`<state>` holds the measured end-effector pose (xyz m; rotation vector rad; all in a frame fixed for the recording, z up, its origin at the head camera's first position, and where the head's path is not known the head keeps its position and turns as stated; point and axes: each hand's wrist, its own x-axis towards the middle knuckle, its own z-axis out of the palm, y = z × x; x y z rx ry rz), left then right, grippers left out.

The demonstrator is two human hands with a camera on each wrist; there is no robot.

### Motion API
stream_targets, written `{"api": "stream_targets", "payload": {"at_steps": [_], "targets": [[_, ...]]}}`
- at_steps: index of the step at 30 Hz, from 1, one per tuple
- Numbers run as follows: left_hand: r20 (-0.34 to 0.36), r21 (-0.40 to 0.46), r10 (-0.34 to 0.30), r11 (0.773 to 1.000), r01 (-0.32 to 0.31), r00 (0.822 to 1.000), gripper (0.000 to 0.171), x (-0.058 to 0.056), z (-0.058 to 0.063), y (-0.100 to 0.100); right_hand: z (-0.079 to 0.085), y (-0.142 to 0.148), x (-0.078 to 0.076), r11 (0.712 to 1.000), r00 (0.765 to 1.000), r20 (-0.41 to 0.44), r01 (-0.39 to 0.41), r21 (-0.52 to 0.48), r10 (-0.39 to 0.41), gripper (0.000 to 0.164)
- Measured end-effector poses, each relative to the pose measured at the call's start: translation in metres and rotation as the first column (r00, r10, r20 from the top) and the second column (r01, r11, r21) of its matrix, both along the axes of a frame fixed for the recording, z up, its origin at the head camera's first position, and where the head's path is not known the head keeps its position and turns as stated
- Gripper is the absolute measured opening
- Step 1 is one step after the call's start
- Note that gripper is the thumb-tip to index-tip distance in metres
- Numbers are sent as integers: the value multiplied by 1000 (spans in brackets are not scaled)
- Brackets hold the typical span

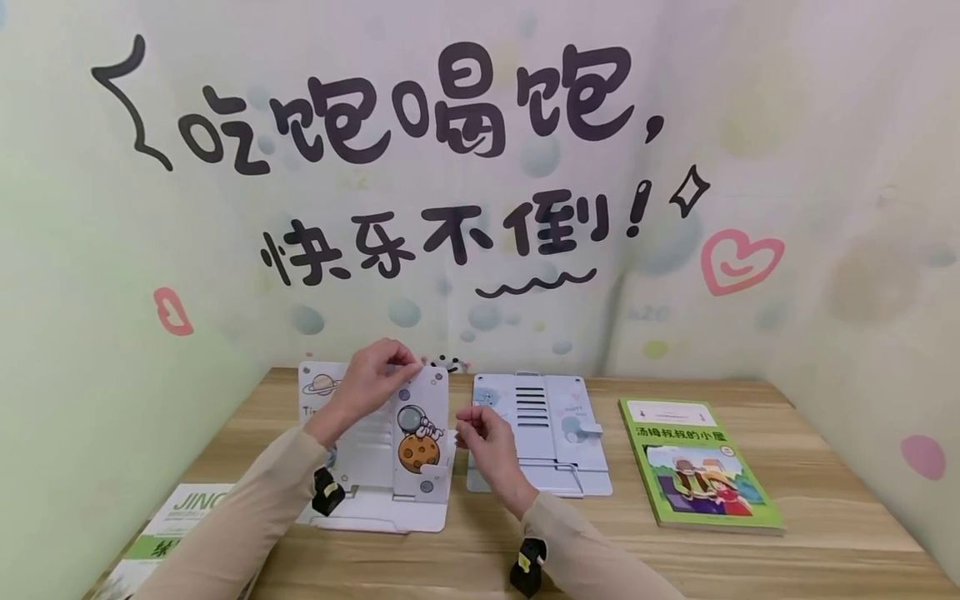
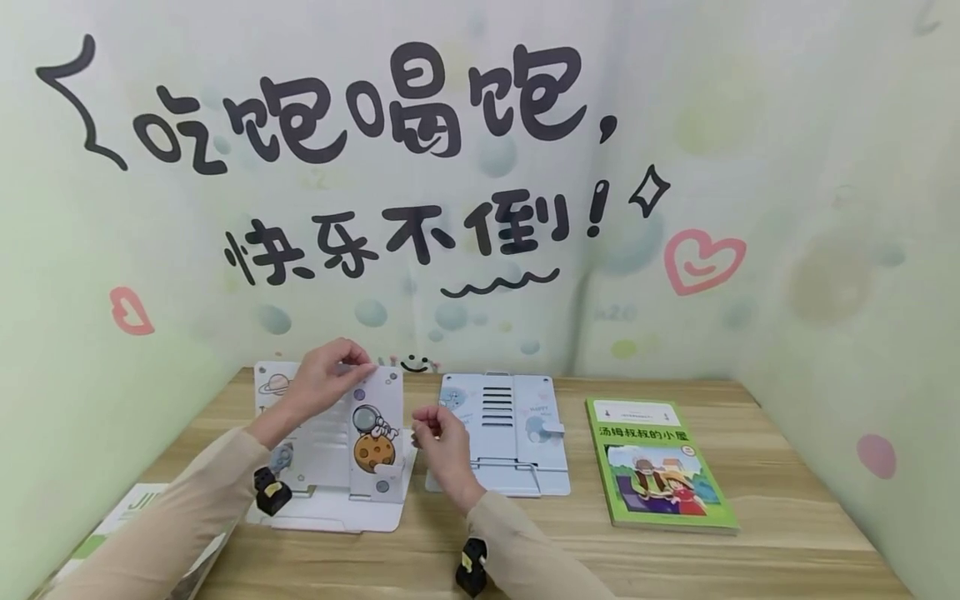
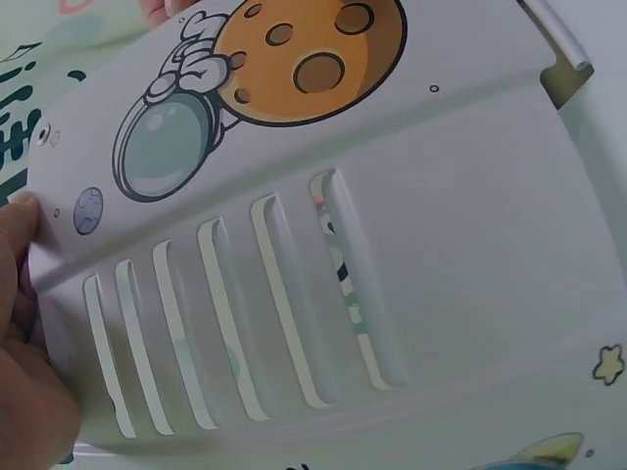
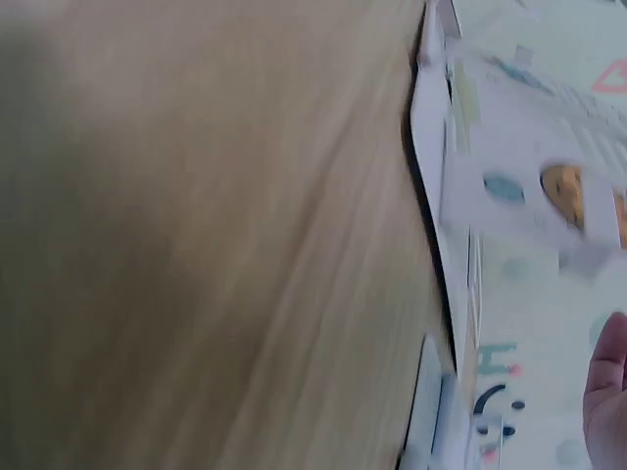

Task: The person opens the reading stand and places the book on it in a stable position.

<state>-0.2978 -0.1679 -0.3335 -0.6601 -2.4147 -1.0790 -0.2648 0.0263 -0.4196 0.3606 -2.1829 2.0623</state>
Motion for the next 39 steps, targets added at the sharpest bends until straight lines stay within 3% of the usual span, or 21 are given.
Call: {"api": "stream_targets", "payload": {"at_steps": [11,17,19,24,28,34,39], "targets": [[-21,29,-123,992,123,992,8,15,-2,-19,1,3,-16,993,1000,6,-14,119,13,13],[-73,-11,-180,984,180,981,15,51,21,-17,2,2,-27,965,999,-38,19,262,-9,10],[-106,-21,-227,974,226,968,18,56,22,-20,3,3,-32,943,998,-56,38,332,-20,10],[-220,-56,-375,927,372,901,24,47,6,-30,4,9,-47,857,987,-154,113,503,-40,7],[-233,-57,-438,897,438,868,26,46,2,-35,4,9,-56,777,984,-176,130,616,-25,4],[-270,-59,-452,889,454,850,25,54,9,-33,3,-2,-66,632,996,-73,84,770,-43,4],[-267,-54,-437,897,439,859,25,59,11,-31,-2,-14,-70,475,988,-105,145,868,-109,10]]}}
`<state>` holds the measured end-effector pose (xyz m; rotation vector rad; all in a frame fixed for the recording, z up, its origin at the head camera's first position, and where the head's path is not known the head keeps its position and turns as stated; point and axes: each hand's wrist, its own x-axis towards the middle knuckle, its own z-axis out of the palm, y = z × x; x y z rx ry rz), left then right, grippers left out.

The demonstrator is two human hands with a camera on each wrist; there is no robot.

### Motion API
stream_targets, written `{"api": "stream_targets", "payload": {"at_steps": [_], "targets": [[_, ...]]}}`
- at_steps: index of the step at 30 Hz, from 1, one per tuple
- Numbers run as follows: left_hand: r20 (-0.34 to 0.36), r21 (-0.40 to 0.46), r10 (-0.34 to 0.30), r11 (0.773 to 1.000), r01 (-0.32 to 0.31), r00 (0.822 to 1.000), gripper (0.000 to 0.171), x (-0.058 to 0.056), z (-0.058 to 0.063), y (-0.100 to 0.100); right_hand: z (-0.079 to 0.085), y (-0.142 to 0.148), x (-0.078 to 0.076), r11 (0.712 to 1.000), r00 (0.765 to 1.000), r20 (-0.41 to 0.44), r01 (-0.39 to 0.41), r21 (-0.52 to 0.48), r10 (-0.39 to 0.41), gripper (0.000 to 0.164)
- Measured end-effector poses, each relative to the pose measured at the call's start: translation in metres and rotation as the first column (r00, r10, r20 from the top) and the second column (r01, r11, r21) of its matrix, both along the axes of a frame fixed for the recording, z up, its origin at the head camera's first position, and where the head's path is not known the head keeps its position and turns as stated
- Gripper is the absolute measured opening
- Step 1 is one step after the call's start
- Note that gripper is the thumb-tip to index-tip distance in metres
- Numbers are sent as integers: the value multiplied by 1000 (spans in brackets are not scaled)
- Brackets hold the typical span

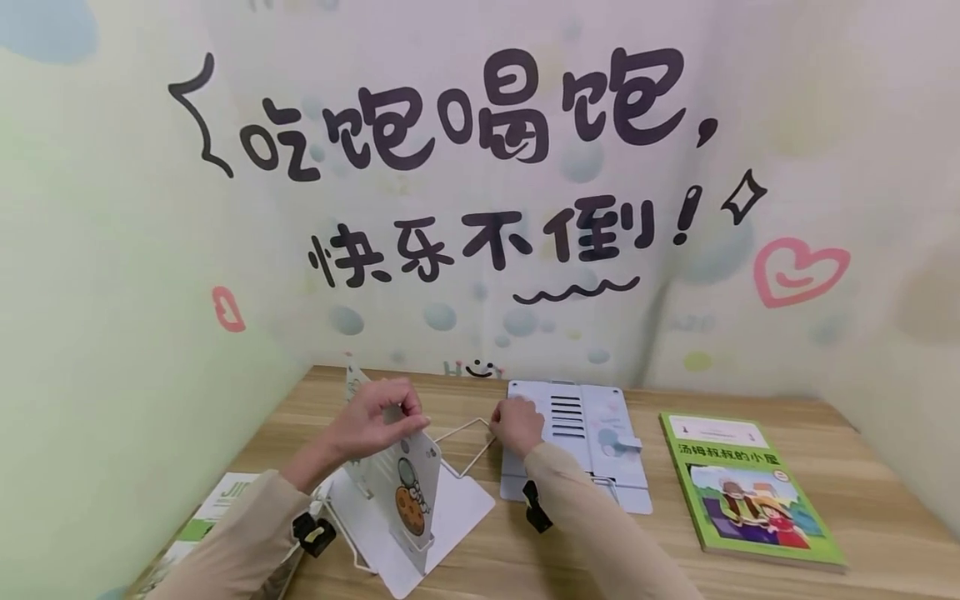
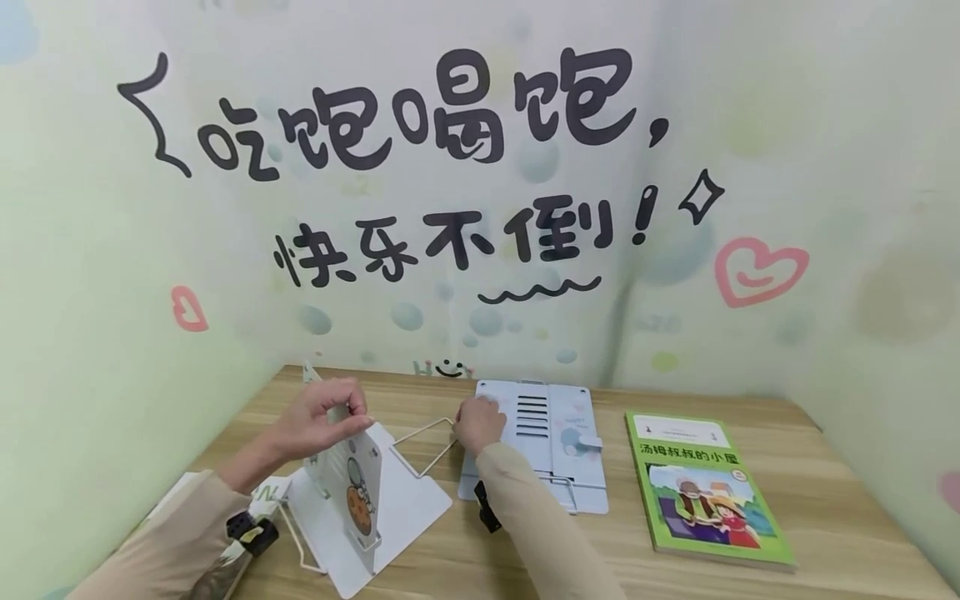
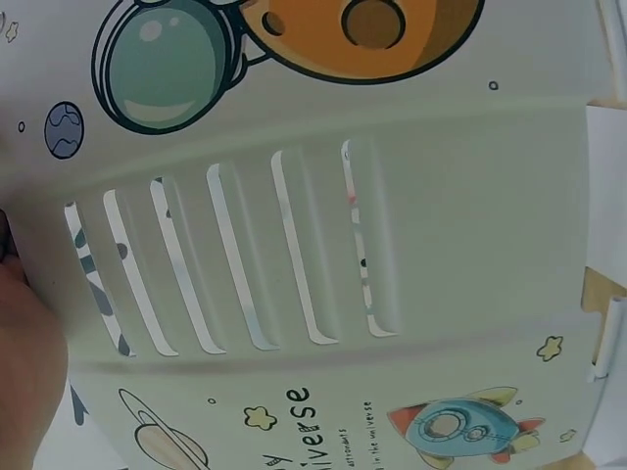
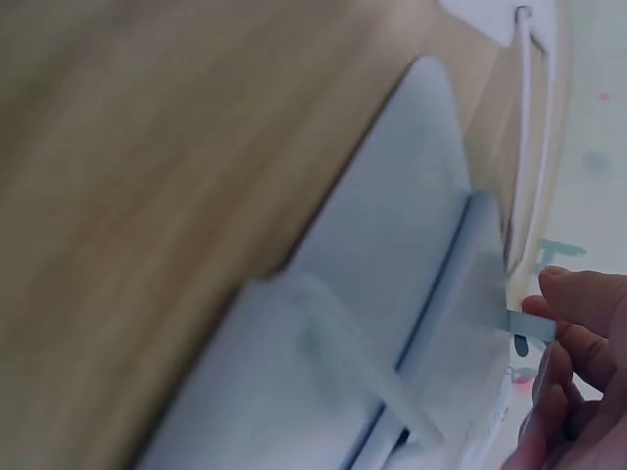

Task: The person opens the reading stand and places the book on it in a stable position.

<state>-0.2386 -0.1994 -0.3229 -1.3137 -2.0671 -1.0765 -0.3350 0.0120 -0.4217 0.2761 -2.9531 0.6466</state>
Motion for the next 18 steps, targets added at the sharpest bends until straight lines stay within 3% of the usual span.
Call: {"api": "stream_targets", "payload": {"at_steps": [5,10,18], "targets": [[6,-10,7,1000,-7,1000,25,-5,-8,-4,-11,-8,-5,992,995,-78,71,101,-63,10],[5,-8,-8,1000,8,1000,24,-7,-11,-6,-20,-9,-8,984,986,-138,116,137,-97,8],[-18,-18,2,1000,-2,1000,28,-6,-8,-6,-9,-11,-8,990,990,-133,62,131,-44,11]]}}
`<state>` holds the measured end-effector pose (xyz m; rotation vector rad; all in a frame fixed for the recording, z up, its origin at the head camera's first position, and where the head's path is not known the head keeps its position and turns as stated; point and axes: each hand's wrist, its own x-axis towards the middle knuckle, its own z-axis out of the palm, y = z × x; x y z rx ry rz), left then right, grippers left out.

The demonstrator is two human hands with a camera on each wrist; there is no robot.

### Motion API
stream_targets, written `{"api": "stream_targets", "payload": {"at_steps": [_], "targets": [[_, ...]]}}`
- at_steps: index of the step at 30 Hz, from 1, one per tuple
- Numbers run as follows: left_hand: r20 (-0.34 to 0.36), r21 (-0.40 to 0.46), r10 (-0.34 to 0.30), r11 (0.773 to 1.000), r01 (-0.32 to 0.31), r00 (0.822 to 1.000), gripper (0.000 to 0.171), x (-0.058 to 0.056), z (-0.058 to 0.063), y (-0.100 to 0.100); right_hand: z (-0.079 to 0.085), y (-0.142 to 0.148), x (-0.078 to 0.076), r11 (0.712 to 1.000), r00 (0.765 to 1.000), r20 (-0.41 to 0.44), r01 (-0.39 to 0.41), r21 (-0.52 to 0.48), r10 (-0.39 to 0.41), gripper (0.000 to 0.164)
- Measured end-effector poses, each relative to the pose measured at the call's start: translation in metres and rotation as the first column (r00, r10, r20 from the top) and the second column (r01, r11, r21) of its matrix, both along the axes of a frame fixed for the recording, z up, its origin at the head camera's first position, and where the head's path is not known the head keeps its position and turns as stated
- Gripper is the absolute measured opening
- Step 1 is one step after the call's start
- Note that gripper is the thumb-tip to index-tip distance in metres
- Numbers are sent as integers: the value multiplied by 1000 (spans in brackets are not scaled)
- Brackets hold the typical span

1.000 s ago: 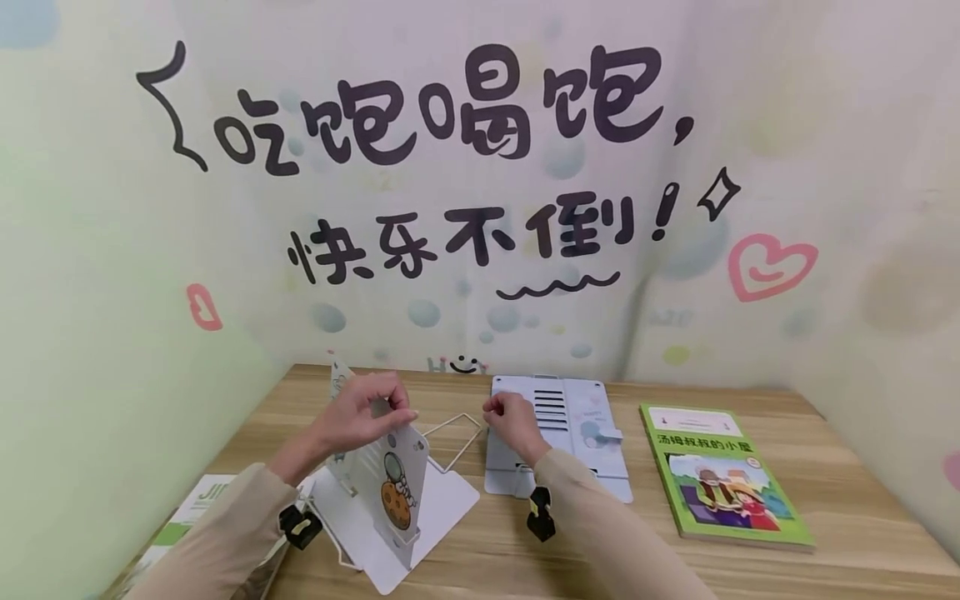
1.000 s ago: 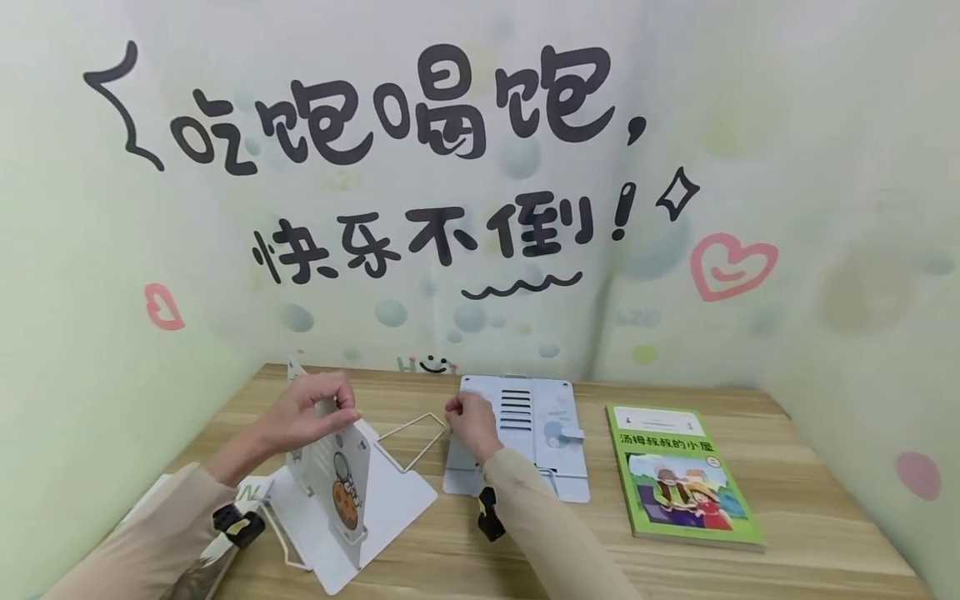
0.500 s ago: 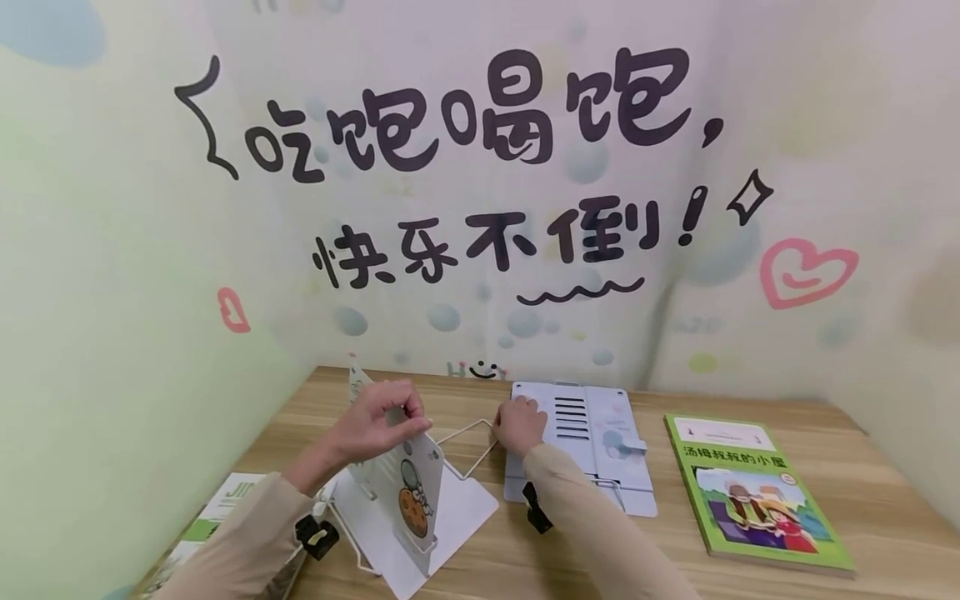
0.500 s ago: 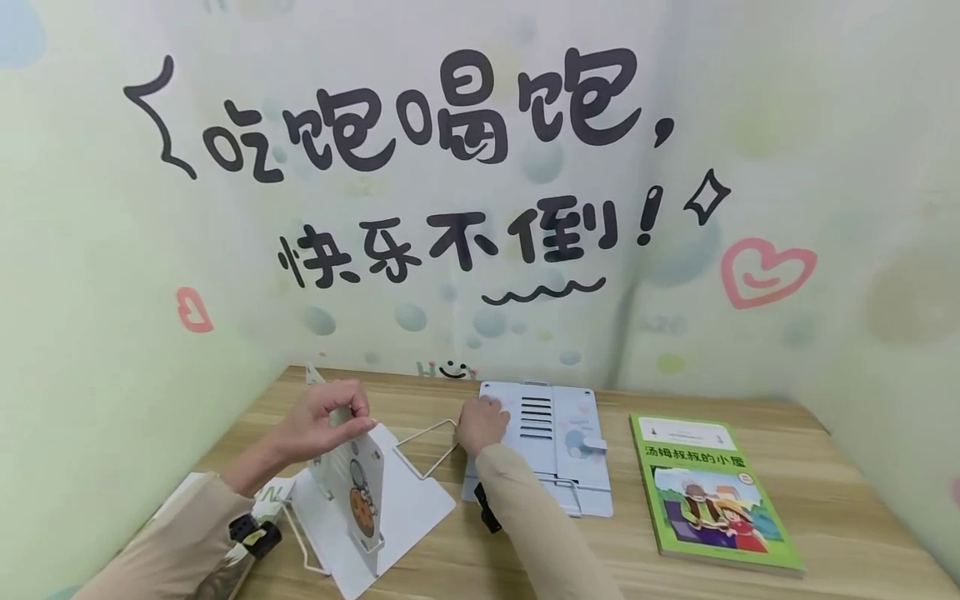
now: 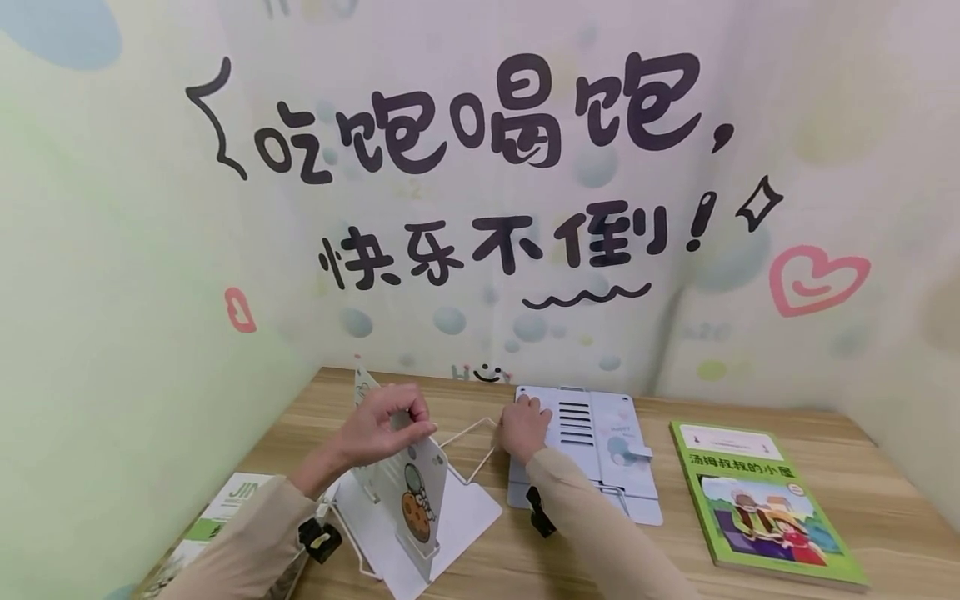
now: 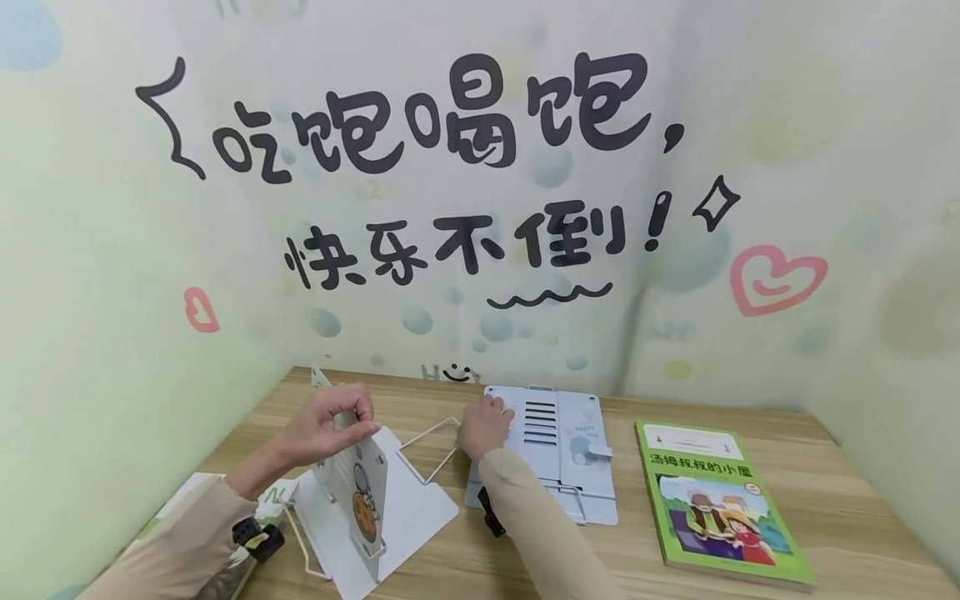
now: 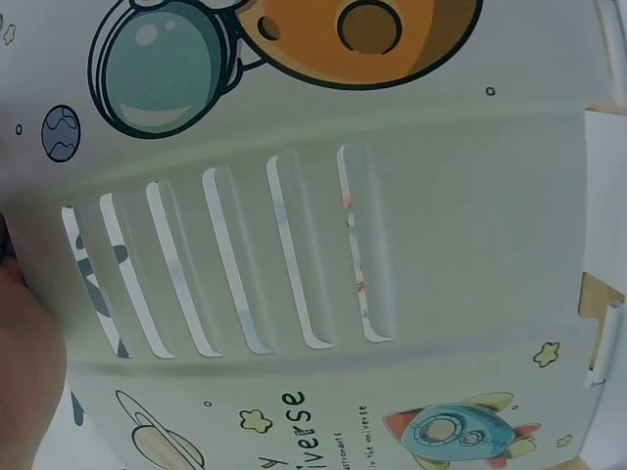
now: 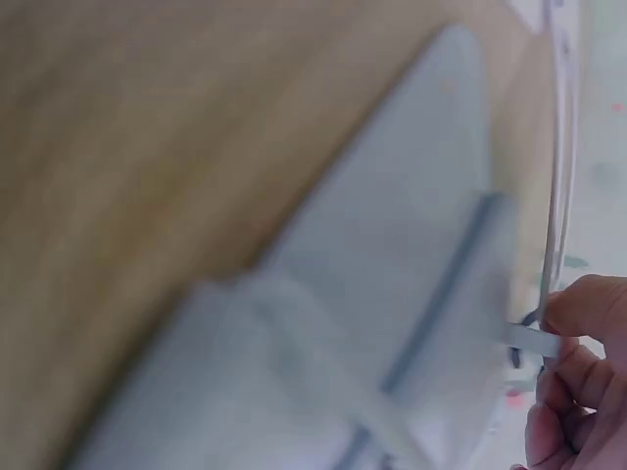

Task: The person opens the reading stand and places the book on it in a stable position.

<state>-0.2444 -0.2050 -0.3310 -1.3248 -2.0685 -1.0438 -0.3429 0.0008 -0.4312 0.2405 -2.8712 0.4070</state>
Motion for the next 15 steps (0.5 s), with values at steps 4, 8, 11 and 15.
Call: {"api": "stream_targets", "payload": {"at_steps": [4,8,11,15], "targets": [[-10,-5,-1,1000,1,1000,27,-1,1,1,-3,3,-10,987,987,-101,-137,-78,129,19],[-6,-14,-6,1000,5,1000,26,-2,2,0,2,8,-9,935,960,-92,-279,-220,265,16],[-17,-19,-17,1000,16,1000,25,-3,3,0,19,14,7,883,955,24,-263,-388,295,7],[-53,-25,-34,999,33,998,21,-9,1,1,24,22,17,782,936,136,-185,-595,325,9]]}}
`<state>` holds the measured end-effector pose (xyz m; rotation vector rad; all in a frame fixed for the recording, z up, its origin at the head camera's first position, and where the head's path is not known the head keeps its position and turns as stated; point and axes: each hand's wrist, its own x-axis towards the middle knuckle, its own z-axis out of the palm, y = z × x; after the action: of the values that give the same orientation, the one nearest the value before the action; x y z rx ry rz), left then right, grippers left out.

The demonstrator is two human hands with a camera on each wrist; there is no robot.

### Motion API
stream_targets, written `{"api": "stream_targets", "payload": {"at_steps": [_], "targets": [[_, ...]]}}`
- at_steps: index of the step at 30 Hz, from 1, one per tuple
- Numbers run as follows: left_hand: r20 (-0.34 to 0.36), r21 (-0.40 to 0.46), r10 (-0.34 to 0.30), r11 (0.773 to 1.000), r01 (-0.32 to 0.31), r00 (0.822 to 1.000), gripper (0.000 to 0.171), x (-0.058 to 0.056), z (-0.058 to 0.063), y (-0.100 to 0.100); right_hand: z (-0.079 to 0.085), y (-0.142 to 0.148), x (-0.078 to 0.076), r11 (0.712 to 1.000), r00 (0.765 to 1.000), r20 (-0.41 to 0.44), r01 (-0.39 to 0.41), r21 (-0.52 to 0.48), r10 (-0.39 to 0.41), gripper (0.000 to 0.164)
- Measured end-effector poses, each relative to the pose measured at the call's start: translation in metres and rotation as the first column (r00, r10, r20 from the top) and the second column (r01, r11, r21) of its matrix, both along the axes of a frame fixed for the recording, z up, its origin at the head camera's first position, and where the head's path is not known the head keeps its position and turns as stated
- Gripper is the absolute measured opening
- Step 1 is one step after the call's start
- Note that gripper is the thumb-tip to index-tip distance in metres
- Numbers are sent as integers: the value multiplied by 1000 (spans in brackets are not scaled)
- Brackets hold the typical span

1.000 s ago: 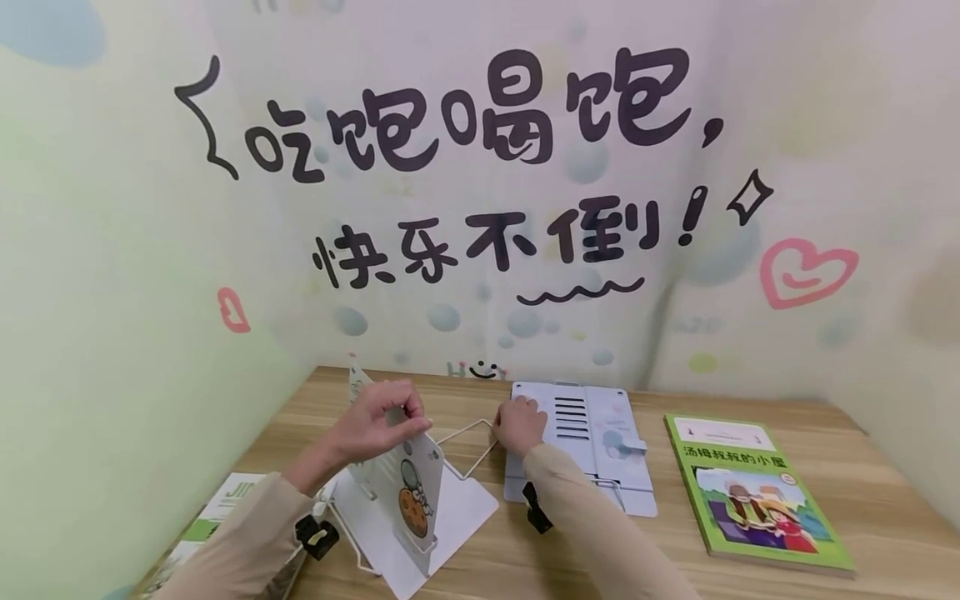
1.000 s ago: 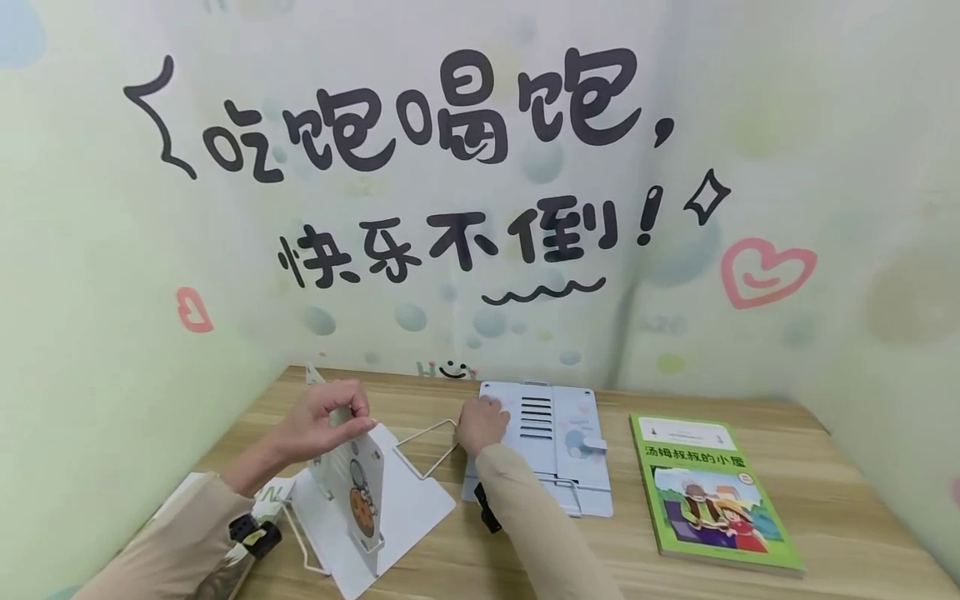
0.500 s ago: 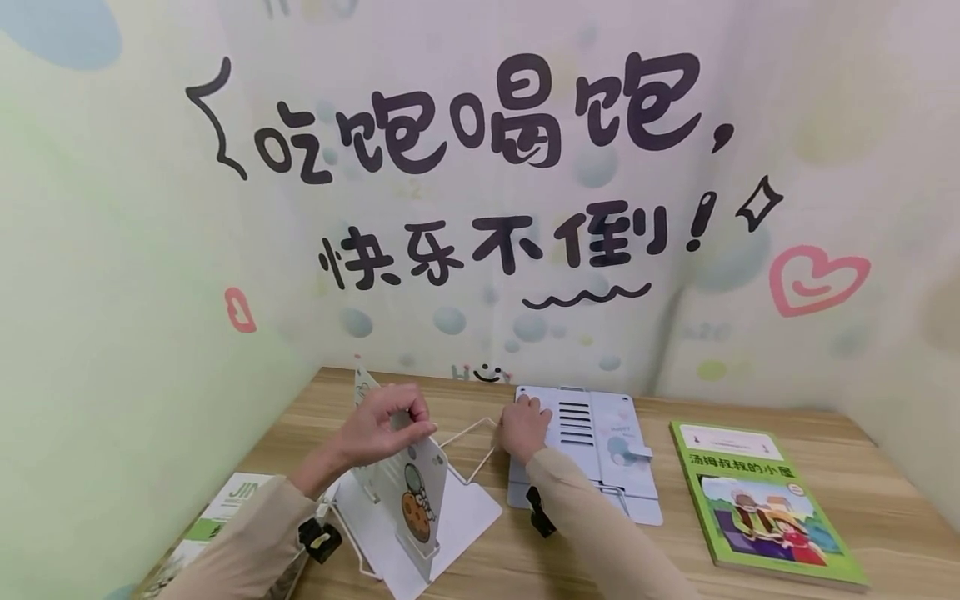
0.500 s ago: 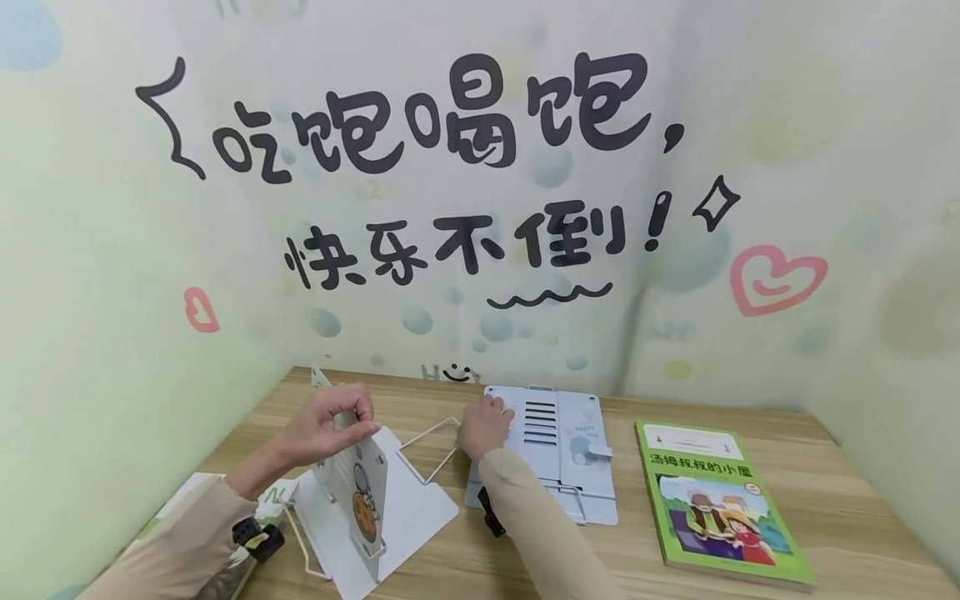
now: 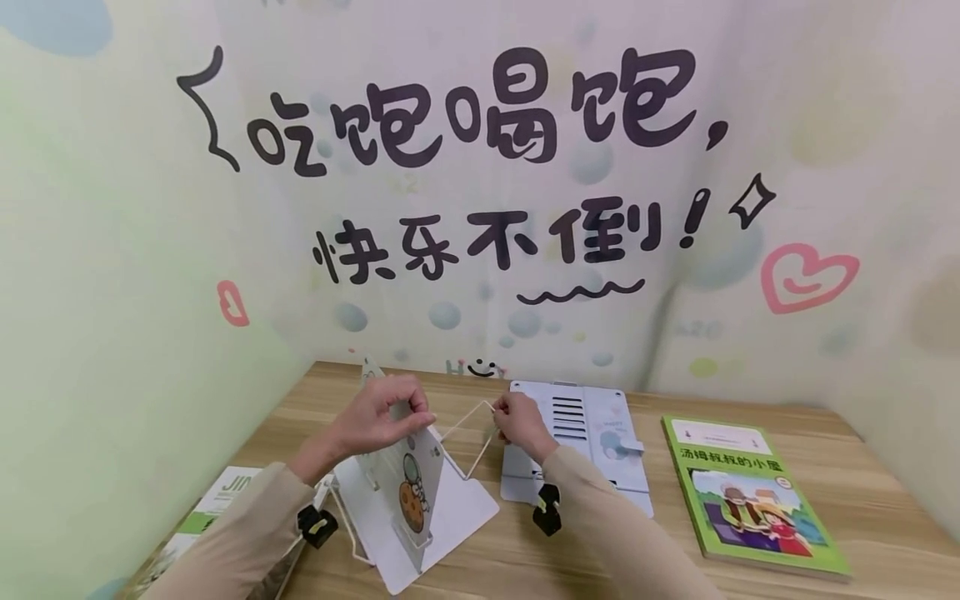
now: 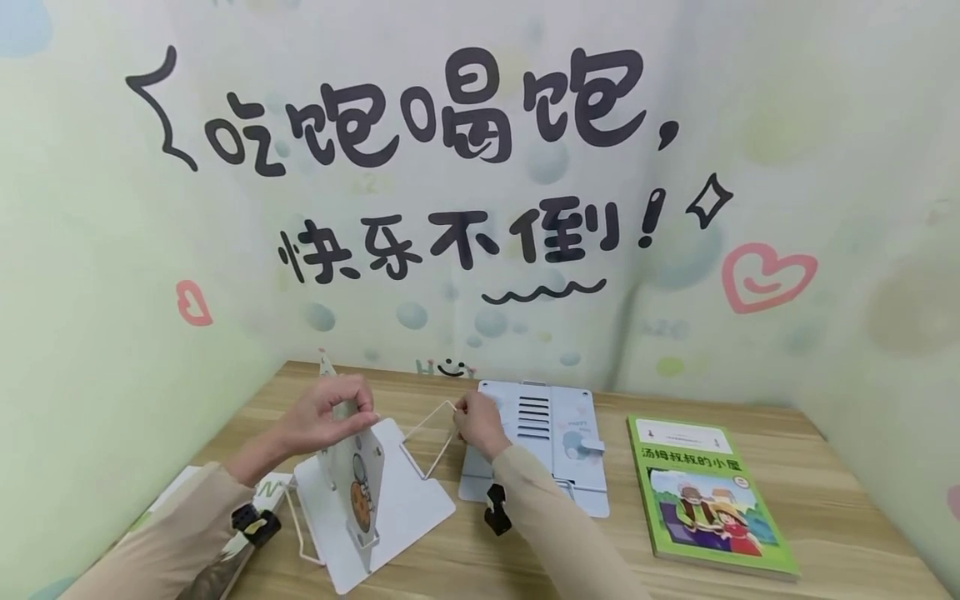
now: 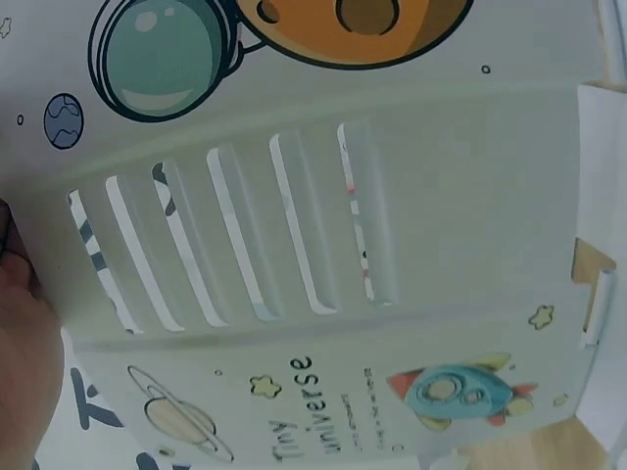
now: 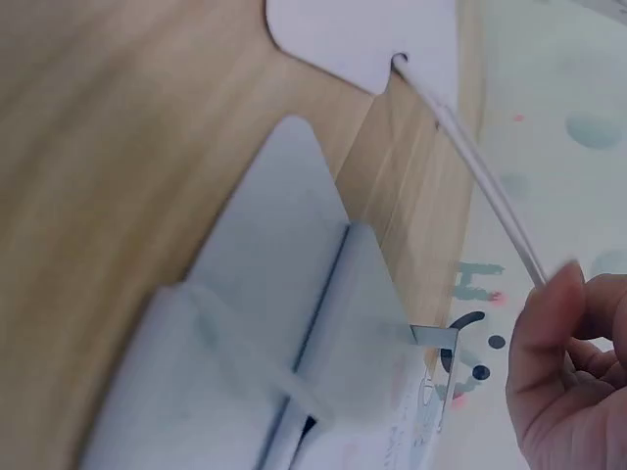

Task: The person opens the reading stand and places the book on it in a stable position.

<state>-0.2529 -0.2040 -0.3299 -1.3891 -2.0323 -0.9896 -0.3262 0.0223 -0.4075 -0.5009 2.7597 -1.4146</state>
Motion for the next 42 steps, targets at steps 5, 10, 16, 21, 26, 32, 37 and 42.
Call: {"api": "stream_targets", "payload": {"at_steps": [5,10,16,21,26,32,37,42], "targets": [[-59,-29,13,999,-15,998,18,-6,0,3,-1,7,8,960,972,234,58,-273,8,10],[-49,-32,29,999,-31,998,22,-11,0,1,-4,15,14,915,950,311,113,-386,14,12],[-10,-13,49,999,-49,999,25,-13,0,-6,-6,17,29,872,957,289,127,-473,17,12],[17,19,35,999,-35,999,27,-11,-2,-12,-8,9,47,864,979,202,75,-498,32,15],[38,40,28,999,-30,999,28,-7,-4,-16,-6,0,60,877,992,93,-29,-480,84,21],[104,44,61,997,-66,993,23,-2,-4,-19,-11,-10,65,905,973,3,-212,-370,229,15],[96,55,65,996,-71,993,23,0,-3,-19,-19,-16,64,936,958,12,-279,-216,288,11],[63,71,60,995,-65,996,27,0,-3,-17,-21,-17,61,949,953,4,-301,-97,303,6]]}}
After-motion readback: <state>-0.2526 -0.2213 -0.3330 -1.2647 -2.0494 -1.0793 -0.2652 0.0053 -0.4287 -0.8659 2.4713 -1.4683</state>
